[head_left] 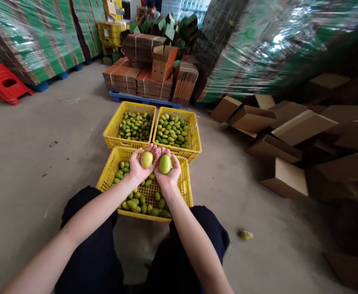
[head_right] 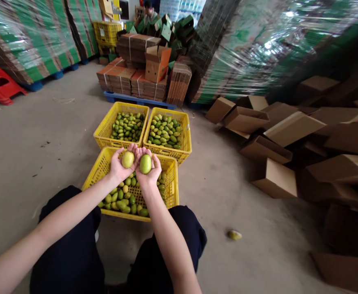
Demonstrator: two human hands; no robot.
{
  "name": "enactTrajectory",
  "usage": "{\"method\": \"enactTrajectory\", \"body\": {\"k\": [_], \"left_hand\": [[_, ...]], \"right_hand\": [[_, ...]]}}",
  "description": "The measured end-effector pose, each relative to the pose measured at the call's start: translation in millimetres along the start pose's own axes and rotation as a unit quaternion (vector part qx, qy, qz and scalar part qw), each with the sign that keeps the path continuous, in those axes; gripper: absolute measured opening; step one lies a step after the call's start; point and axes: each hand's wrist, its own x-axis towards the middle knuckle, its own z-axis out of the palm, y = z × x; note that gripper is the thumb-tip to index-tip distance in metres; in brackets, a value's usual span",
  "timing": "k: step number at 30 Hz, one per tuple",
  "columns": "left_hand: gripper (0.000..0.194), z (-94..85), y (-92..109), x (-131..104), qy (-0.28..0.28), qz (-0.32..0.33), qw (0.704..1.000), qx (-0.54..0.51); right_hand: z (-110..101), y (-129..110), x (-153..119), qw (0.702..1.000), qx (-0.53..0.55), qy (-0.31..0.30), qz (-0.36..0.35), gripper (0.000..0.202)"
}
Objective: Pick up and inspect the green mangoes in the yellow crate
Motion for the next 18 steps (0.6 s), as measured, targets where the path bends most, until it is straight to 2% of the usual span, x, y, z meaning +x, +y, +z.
{"method": "enactTrajectory", "body": {"k": [5,7,10,12,13,14,15,16,18], "left_hand": [[0.032,1.1,4,0,0.000,0.001,1.000,0.012],[0.029,4.0,15,0,0.005,0.015,1.000,0.021],[0.026,4.0,41,5,0.015,0.075,0.997,0.034],[0.021,-3.5,55,11,0.025,0.096,0.991,0.094],[0.017,-10.2,58,14,0.033,0.089,0.981,0.169],[0.013,-19.1,58,15,0.042,0.072,0.961,0.263],[0.009,-30.0,54,15,0.055,0.046,0.926,0.370],[0.008,-42.6,47,13,0.060,0.011,0.870,0.490],[0.011,-71.2,27,0,0.041,-0.065,0.799,0.596]], "right_hand": [[-1,-2,0,1.000,0.004,0.008,0.009,0.015],[-1,-10,-1,1.000,0.011,0.004,0.020,0.015],[-1,-30,-3,1.000,0.016,-0.005,0.014,0.013],[-4,-44,-3,1.000,-0.010,-0.012,0.011,0.013],[-7,-50,-3,0.999,-0.036,-0.014,0.015,0.014],[-10,-55,-2,0.997,-0.069,-0.013,0.022,0.016],[-13,-58,-2,0.994,-0.103,-0.009,0.031,0.017],[-17,-60,-1,0.990,-0.137,0.001,0.041,0.018],[-26,-59,-1,0.978,-0.197,0.026,0.064,0.018]]}}
